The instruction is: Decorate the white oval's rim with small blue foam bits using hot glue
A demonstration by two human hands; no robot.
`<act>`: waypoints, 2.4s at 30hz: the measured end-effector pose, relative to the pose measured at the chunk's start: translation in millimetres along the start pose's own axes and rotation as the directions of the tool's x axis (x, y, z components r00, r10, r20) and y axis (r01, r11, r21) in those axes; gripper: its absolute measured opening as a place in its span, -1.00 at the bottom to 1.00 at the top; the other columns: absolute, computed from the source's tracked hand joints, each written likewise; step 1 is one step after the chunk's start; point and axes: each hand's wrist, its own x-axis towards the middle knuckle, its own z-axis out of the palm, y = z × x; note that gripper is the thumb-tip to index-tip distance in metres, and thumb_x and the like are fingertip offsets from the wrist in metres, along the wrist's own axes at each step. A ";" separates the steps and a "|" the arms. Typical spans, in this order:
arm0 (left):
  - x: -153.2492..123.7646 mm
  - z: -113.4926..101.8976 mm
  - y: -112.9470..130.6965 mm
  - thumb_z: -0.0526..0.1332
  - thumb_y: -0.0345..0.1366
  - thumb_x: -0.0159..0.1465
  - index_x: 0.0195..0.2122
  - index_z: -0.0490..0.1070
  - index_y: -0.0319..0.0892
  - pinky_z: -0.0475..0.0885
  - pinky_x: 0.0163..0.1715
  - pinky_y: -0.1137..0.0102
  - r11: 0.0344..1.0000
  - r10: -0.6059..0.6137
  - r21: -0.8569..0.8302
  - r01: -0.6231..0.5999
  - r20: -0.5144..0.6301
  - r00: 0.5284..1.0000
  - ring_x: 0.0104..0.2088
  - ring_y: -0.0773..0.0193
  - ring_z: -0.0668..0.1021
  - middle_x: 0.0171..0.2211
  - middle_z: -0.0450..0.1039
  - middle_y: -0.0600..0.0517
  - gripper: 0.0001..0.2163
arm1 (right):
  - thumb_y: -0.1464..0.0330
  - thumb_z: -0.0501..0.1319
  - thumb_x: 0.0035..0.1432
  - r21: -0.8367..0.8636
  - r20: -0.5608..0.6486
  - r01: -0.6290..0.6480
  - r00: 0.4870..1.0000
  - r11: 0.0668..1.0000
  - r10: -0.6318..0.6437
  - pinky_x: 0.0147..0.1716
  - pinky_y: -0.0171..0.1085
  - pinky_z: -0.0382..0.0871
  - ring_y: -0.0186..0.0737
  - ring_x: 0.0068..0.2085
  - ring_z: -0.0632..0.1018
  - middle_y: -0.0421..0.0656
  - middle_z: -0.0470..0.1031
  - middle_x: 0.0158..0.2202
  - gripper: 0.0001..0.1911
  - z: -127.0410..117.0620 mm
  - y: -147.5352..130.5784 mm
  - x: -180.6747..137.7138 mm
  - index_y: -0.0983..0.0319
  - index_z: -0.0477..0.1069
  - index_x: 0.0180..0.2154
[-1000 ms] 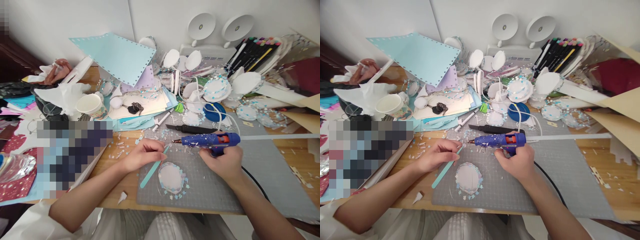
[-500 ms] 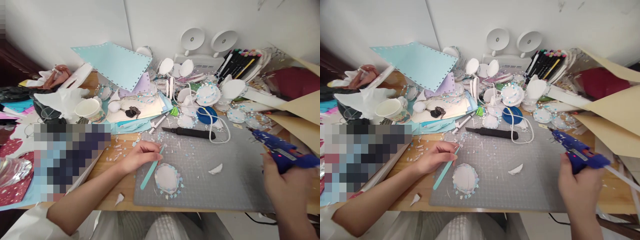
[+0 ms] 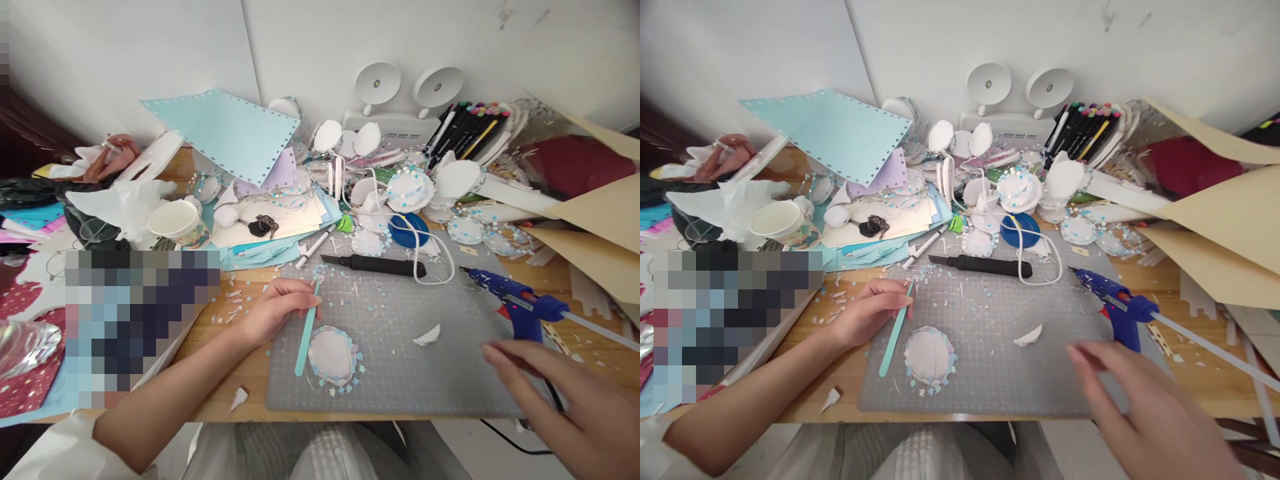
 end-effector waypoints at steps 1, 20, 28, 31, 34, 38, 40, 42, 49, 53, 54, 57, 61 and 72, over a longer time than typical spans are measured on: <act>-0.1 0.3 -0.2 0.26 -0.30 0.12 -0.61 0.51 -0.26 0.14 -0.49 0.43 1.000 -0.006 -0.003 0.006 -0.009 1.000 -0.55 0.39 0.27 -0.65 0.23 0.08 -0.79 | 0.15 0.11 0.16 0.052 -0.037 0.104 0.994 0.993 -0.103 -0.33 -0.14 0.46 -0.09 -0.28 0.58 -0.13 0.55 -0.25 -0.80 -1.8 -19.4 11.1 0.01 0.40 -0.19; -5.0 8.8 4.8 0.26 -0.14 0.18 -0.51 0.53 -0.27 0.07 -0.52 0.45 0.987 0.035 0.158 -0.024 -0.067 0.997 -0.55 0.41 0.19 -0.64 0.18 0.12 -0.71 | 0.58 0.19 0.11 0.054 -0.558 0.859 0.449 0.509 -0.698 -0.31 -0.23 0.56 -0.21 -0.24 0.55 -0.09 0.54 -0.37 -0.89 60.1 -114.2 112.4 0.30 0.43 -0.33; -2.1 5.8 0.8 0.23 0.00 0.17 -0.36 0.58 -0.27 0.05 -0.52 0.45 0.998 0.009 0.070 -0.002 -0.094 0.996 -0.54 0.40 0.19 -0.64 0.12 0.12 -0.62 | 0.59 0.28 0.02 0.154 -0.555 0.845 0.503 0.513 -0.662 -0.21 -0.21 0.59 -0.20 -0.17 0.56 -0.08 0.55 -0.31 -0.86 52.4 -105.4 103.6 0.29 0.43 -0.35; 0.4 5.8 -1.1 0.28 0.00 0.12 -0.37 0.57 -0.28 0.05 -0.52 0.45 1.000 -0.011 0.005 0.012 -0.132 0.991 -0.55 0.40 0.18 -0.65 0.14 0.13 -0.63 | 0.58 0.28 0.01 0.133 -0.558 0.865 0.469 0.484 -0.685 -0.21 -0.22 0.59 -0.20 -0.18 0.56 -0.10 0.56 -0.33 -0.89 52.6 -108.5 101.5 0.28 0.44 -0.42; 1.9 6.9 -1.4 0.34 -0.07 0.08 -0.43 0.54 -0.27 0.04 -0.53 0.46 0.997 -0.036 -0.070 0.026 -0.154 0.987 -0.56 0.43 0.17 -0.65 0.15 0.13 -0.69 | 0.57 0.27 0.01 0.110 -0.567 0.896 0.412 0.430 -0.713 -0.22 -0.24 0.59 -0.19 -0.21 0.56 -0.10 0.56 -0.34 -0.89 53.7 -110.3 102.2 0.28 0.44 -0.49; 2.3 7.8 -0.4 0.37 -0.21 0.08 -0.49 0.51 -0.26 0.05 -0.54 0.48 0.990 -0.069 -0.132 0.047 -0.165 0.984 -0.57 0.46 0.17 -0.63 0.22 0.13 -0.81 | 0.56 0.24 0.02 0.098 -0.578 0.913 0.376 0.396 -0.724 -0.23 -0.24 0.58 -0.20 -0.23 0.56 -0.12 0.55 -0.35 -0.83 55.5 -111.0 103.5 0.25 0.41 -0.55; 2.2 7.8 0.1 0.36 -0.24 0.07 -0.49 0.51 -0.26 0.07 -0.54 0.48 0.989 -0.072 -0.141 0.047 -0.175 0.982 -0.57 0.47 0.18 -0.62 0.26 0.13 -0.83 | 0.55 0.24 0.03 0.093 -0.570 0.915 0.372 0.392 -0.733 -0.22 -0.24 0.58 -0.20 -0.21 0.56 -0.13 0.55 -0.34 -0.82 55.7 -111.1 102.6 0.24 0.40 -0.55; 2.0 7.6 0.0 0.37 -0.24 0.06 -0.48 0.52 -0.26 0.10 -0.54 0.49 0.991 -0.069 -0.127 0.046 -0.179 0.981 -0.57 0.47 0.21 -0.61 0.31 0.11 -0.83 | 0.55 0.24 0.04 0.100 -0.555 0.910 0.386 0.402 -0.737 -0.20 -0.24 0.57 -0.21 -0.18 0.55 -0.13 0.54 -0.33 -0.83 54.7 -110.8 100.7 0.23 0.40 -0.53; 1.3 5.3 -0.4 0.32 -0.18 0.11 -0.43 0.51 -0.24 0.28 -0.45 0.48 0.994 0.009 0.107 0.021 -0.271 0.963 -0.44 0.35 0.41 -0.43 0.48 0.01 -0.80 | 0.62 0.21 0.05 0.553 -0.566 0.636 0.761 0.538 -0.317 -0.33 -0.20 0.56 -0.21 -0.25 0.56 -0.15 0.50 -0.32 -0.73 50.8 -107.3 100.9 0.18 0.38 -0.24; 0.2 -1.7 3.3 0.20 -0.26 0.23 -0.47 0.42 -0.22 0.19 -0.50 0.46 0.724 0.363 0.681 -0.109 -0.242 0.900 -0.53 0.38 0.31 -0.56 0.32 0.08 -0.83 | 0.51 0.20 0.13 0.806 -0.444 0.373 0.895 0.460 0.052 -0.42 -0.20 0.51 -0.22 -0.36 0.53 -0.14 0.42 -0.36 -0.87 60.0 -99.5 111.5 0.16 0.34 -0.32; -0.1 -3.9 4.1 0.18 -0.30 0.24 -0.50 0.39 -0.21 0.17 -0.49 0.45 0.573 0.455 0.808 -0.140 -0.171 0.874 -0.54 0.38 0.28 -0.59 0.26 0.10 -0.82 | 0.48 0.18 0.15 0.853 -0.382 0.318 0.921 0.414 0.079 -0.42 -0.20 0.51 -0.23 -0.37 0.53 -0.14 0.41 -0.36 -0.91 63.1 -97.3 113.5 0.16 0.33 -0.32; -0.4 -9.1 6.6 0.18 -0.37 0.22 -0.54 0.35 -0.21 0.23 -0.41 0.42 0.229 0.612 0.953 -0.196 0.015 0.791 -0.45 0.33 0.33 -0.51 0.26 0.05 -0.82 | 0.42 0.17 0.18 0.949 -0.183 0.162 0.982 0.270 0.055 -0.43 -0.22 0.50 -0.26 -0.41 0.52 -0.14 0.41 -0.36 -0.97 70.7 -93.9 115.0 0.18 0.34 -0.31; -1.0 -11.1 10.7 0.18 -0.42 0.20 -0.24 0.43 -0.17 0.33 -0.27 0.34 0.083 0.666 0.978 -0.191 0.088 0.741 -0.25 0.21 0.41 -0.24 0.36 -0.07 -0.88 | 0.39 0.17 0.19 0.975 -0.056 0.066 0.997 0.212 -0.055 -0.46 -0.28 0.50 -0.30 -0.43 0.51 -0.17 0.42 -0.39 -0.98 73.4 -97.3 111.7 0.20 0.34 -0.32; -4.4 -8.4 11.7 0.01 -0.58 0.12 -0.50 0.42 -0.22 0.30 -0.34 0.36 0.328 0.486 0.864 -0.381 0.191 0.853 -0.40 0.25 0.40 -0.51 0.40 0.00 -0.76 | 0.31 0.21 0.16 0.951 0.290 -0.257 0.934 0.170 -0.208 -0.42 -0.33 0.46 -0.35 -0.41 0.46 -0.20 0.39 -0.42 -0.85 64.4 -107.9 108.2 0.22 0.29 -0.39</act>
